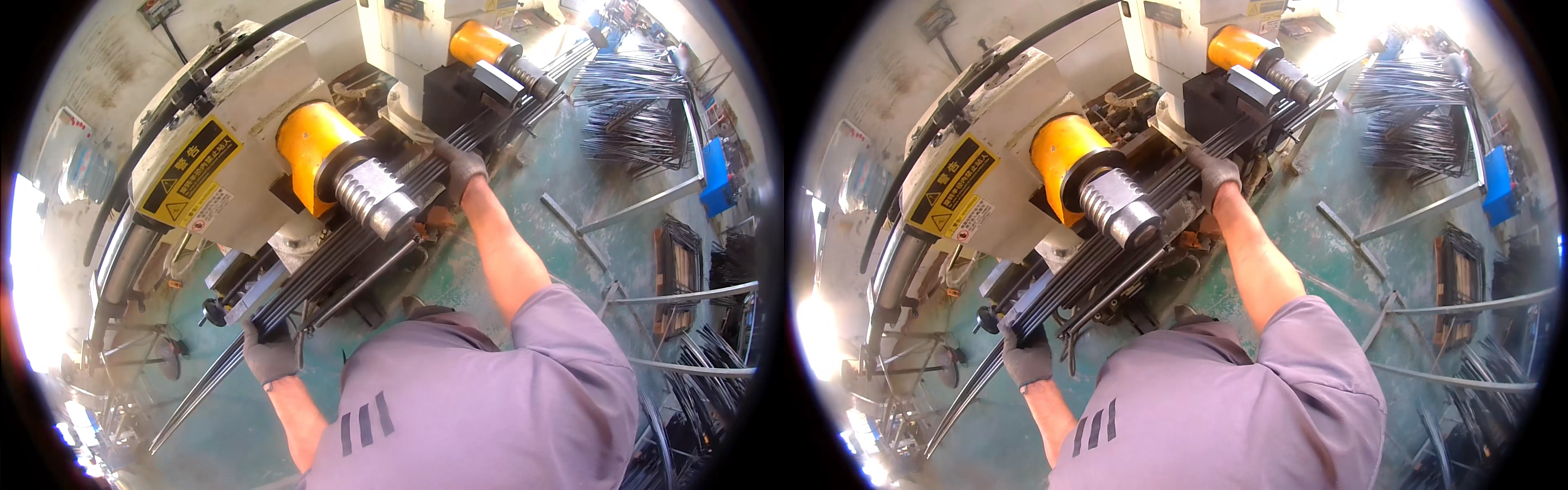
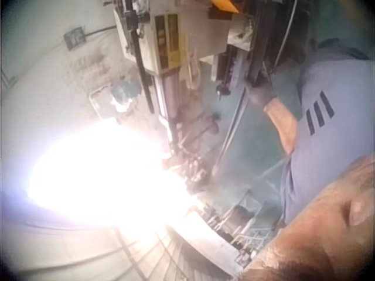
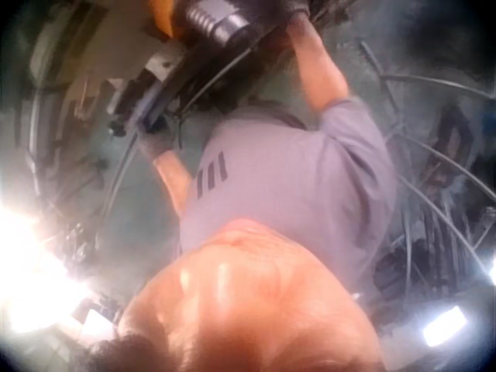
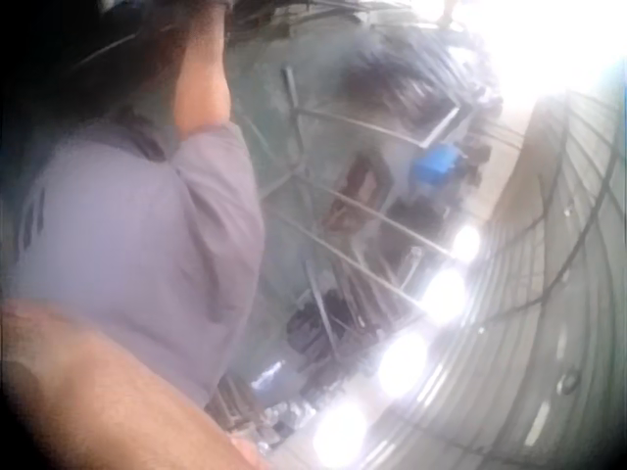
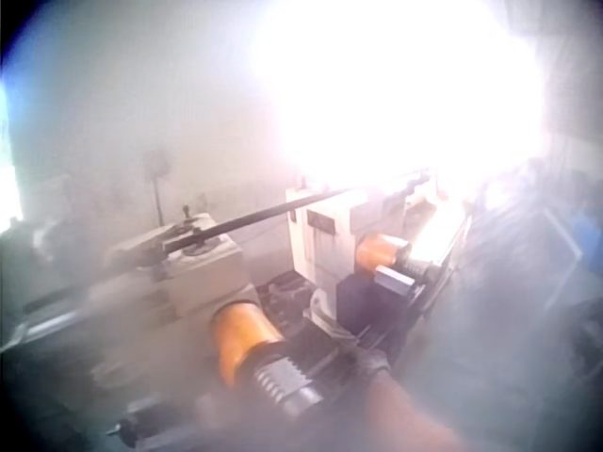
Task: The person repeatedly picks up bundles of long metal rods from a floor stack, feeds them into a yellow and white bending machine, and removes the bent rods. The person stacks the finished bent rods on a nearby wooden pallet. The process is highly repetitive, involving the same sequence of loading, bending, and stacking.
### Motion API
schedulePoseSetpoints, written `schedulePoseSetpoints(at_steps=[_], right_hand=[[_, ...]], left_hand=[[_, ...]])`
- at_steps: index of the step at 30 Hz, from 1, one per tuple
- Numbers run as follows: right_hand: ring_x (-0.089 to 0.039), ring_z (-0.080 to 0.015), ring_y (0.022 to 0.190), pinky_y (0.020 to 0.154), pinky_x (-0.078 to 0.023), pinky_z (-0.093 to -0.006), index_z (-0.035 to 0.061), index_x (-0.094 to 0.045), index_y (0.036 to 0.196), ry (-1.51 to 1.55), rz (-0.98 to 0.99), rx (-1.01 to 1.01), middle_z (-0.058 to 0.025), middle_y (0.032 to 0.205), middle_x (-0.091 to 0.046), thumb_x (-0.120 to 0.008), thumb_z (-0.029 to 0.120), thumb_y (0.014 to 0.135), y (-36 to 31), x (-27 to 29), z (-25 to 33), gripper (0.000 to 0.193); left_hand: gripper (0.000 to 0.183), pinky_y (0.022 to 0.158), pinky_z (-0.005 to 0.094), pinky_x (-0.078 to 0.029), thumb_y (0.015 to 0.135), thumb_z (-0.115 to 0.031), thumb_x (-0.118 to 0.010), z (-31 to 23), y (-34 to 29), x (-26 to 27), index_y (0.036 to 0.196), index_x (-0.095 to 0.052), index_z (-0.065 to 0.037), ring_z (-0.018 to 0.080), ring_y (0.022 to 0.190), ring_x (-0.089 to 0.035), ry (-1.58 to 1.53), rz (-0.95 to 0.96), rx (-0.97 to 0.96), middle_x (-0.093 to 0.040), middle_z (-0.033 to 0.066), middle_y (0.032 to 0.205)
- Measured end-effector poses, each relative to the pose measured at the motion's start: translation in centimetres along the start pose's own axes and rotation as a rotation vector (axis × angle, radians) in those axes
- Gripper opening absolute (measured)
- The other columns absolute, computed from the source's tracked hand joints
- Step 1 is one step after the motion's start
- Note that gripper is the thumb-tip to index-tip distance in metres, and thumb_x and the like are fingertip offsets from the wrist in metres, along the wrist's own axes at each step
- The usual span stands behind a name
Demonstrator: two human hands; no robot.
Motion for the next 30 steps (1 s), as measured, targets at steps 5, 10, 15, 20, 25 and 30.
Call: schedulePoseSetpoints(at_steps=[5, 10, 15, 20, 25, 30], right_hand=[[-0.068, -0.0213, 0.071, 0.067, -0.056, -0.0378, 0.0048, -0.067, 0.098, -0.010, -0.127, -0.008, -0.0051, 0.085, -0.069, -0.076, 0.024, 0.085, 2.6, 2.6, 4.0, 0.025], [-0.067, -0.0220, 0.076, 0.070, -0.055, -0.0353, 0.0016, -0.067, 0.102, -0.109, -0.182, -0.005, -0.0076, 0.091, -0.070, -0.078, 0.026, 0.084, 0.8, 1.9, 2.3, 0.032], [-0.065, -0.0217, 0.080, 0.071, -0.054, -0.0360, -0.0093, -0.065, 0.103, -0.178, -0.085, -0.035, -0.0117, 0.096, -0.068, -0.084, 0.018, 0.078, -4.2, -1.3, -6.3, 0.041], [-0.067, -0.0258, 0.078, 0.074, -0.057, -0.0391, -0.0013, -0.067, 0.102, 0.165, 0.141, -0.131, -0.0120, 0.097, -0.069, -0.080, 0.014, 0.081, -2.8, -2.9, -3.9, 0.029], [-0.067, -0.0225, 0.080, 0.073, -0.056, -0.0356, 0.0026, -0.067, 0.098, 0.082, 0.044, 0.016, -0.0074, 0.093, -0.070, -0.079, 0.012, 0.082, 7.7, 4.3, 1.4, 0.022], [-0.068, -0.0228, 0.079, 0.070, -0.057, -0.0382, 0.0044, -0.068, 0.098, 0.031, -0.027, -0.049, -0.0073, 0.092, -0.070, -0.081, 0.019, 0.081, 9.5, 5.8, 3.1, 0.026]], left_hand=[[0.030, 0.101, 0.0428, -0.048, 0.103, -0.021, -0.048, -8.0, 5.8, 7.8, 0.113, -0.062, 0.004, 0.0284, 0.110, -0.062, -0.014, -0.039, -0.174, -0.067, 0.0166, 0.113], [0.031, 0.100, 0.0404, -0.048, 0.103, -0.021, -0.048, -8.7, 7.1, 9.0, 0.114, -0.062, 0.004, 0.0274, 0.108, -0.062, 0.062, -0.080, -0.229, -0.067, 0.0159, 0.113], [0.030, 0.101, 0.0385, -0.047, 0.102, -0.020, -0.051, -3.3, 6.2, 6.0, 0.114, -0.062, 0.004, 0.0261, 0.110, -0.061, 0.065, 0.084, -0.165, -0.066, 0.0157, 0.114], [0.027, 0.104, 0.0473, -0.047, 0.101, -0.020, -0.053, 0.8, 3.4, 2.8, 0.116, -0.056, 0.002, 0.0325, 0.112, -0.060, -0.070, 0.089, -0.046, -0.064, 0.0160, 0.115], [0.028, 0.104, 0.0505, -0.046, 0.099, -0.021, -0.056, -3.8, 3.8, 4.5, 0.116, -0.055, 0.001, 0.0350, 0.114, -0.059, -0.123, 0.078, -0.128, -0.063, 0.0173, 0.116], [0.027, 0.104, 0.0457, -0.046, 0.101, -0.020, -0.053, -5.8, 5.3, 8.3, 0.114, -0.059, 0.003, 0.0296, 0.114, -0.060, -0.071, -0.082, -0.272, -0.065, 0.0155, 0.114]])
Point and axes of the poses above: each hand's wrist, its own y-axis towards the middle knuckle, its own x-axis out of the back of the hand, z = x × y, the point moved 10 cm from there along y, towards the middle knuckle
